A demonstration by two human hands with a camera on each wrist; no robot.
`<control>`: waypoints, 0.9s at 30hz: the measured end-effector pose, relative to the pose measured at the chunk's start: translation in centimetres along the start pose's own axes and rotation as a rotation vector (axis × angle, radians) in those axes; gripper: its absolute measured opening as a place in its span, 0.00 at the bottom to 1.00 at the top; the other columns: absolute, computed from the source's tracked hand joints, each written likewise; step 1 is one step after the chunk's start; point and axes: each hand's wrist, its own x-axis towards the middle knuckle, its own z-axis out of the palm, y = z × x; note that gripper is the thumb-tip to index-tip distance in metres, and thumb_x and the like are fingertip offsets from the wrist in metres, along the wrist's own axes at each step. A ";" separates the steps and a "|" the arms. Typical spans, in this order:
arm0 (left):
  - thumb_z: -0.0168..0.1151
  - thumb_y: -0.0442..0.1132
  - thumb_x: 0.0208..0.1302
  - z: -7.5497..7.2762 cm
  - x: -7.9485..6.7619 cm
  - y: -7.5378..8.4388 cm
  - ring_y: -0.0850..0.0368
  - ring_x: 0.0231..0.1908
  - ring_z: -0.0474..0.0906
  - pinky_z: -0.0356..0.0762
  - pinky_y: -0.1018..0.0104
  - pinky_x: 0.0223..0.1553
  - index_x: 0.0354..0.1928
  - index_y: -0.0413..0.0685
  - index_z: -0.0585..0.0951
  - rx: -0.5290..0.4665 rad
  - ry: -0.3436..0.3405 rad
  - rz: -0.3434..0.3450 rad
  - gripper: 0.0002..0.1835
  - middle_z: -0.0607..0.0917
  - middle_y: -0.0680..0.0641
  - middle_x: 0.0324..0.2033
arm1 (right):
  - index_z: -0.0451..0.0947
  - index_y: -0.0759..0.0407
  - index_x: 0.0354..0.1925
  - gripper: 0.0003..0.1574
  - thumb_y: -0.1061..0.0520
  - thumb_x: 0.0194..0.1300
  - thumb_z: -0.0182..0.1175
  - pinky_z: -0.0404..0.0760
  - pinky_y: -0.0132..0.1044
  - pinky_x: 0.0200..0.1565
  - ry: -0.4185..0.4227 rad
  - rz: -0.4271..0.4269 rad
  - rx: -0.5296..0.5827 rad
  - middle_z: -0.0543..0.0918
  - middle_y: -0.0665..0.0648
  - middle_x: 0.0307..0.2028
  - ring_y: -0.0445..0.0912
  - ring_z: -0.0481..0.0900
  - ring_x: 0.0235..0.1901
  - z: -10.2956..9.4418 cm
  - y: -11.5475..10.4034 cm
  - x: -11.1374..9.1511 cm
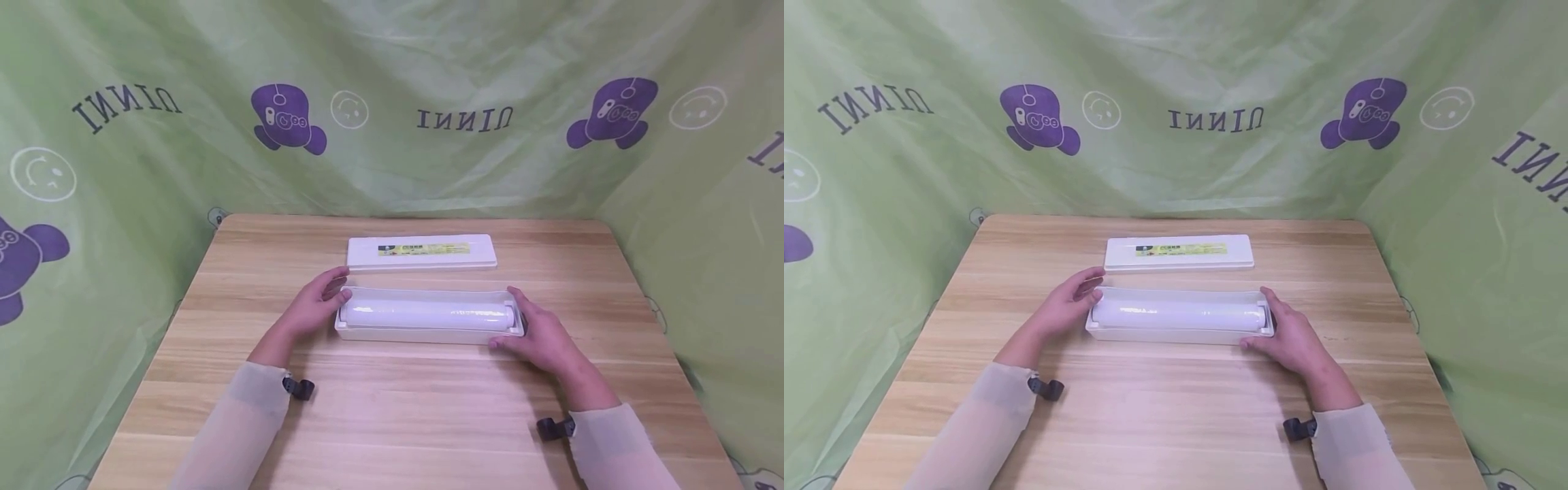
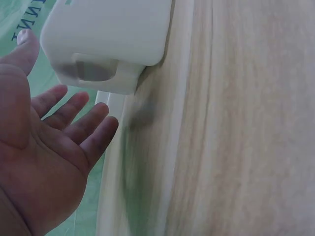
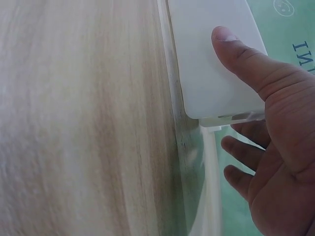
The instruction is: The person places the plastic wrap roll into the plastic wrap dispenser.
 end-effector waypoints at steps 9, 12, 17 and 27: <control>0.57 0.52 0.79 -0.1 1.3 -0.6 0.44 0.72 0.68 0.63 0.45 0.75 0.78 0.54 0.66 -0.008 0.049 -0.041 0.31 0.70 0.46 0.74 | 0.49 0.58 0.82 0.79 0.29 0.48 0.79 0.71 0.68 0.66 0.003 -0.002 -0.003 0.70 0.78 0.68 0.74 0.73 0.63 0.0 0.2 -0.1; 0.54 0.52 0.80 -0.2 1.6 -0.7 0.43 0.71 0.69 0.63 0.43 0.74 0.77 0.52 0.67 0.005 0.072 -0.054 0.30 0.71 0.44 0.74 | 0.49 0.58 0.82 0.79 0.27 0.48 0.78 0.71 0.69 0.66 -0.001 -0.007 -0.008 0.71 0.78 0.67 0.74 0.73 0.63 0.0 0.1 0.0; 0.54 0.51 0.80 -0.2 2.1 -0.8 0.42 0.71 0.70 0.64 0.44 0.74 0.76 0.50 0.68 -0.001 0.106 -0.036 0.28 0.73 0.44 0.72 | 0.49 0.58 0.82 0.79 0.26 0.49 0.77 0.72 0.69 0.65 -0.007 0.002 -0.009 0.71 0.78 0.67 0.73 0.74 0.62 0.0 0.1 0.0; 0.59 0.50 0.77 -0.2 3.4 -1.3 0.43 0.71 0.70 0.65 0.46 0.74 0.76 0.44 0.67 0.052 0.159 0.012 0.32 0.72 0.41 0.72 | 0.49 0.58 0.82 0.78 0.27 0.49 0.77 0.72 0.67 0.66 -0.007 -0.003 -0.010 0.71 0.76 0.68 0.72 0.74 0.63 -0.2 0.2 0.1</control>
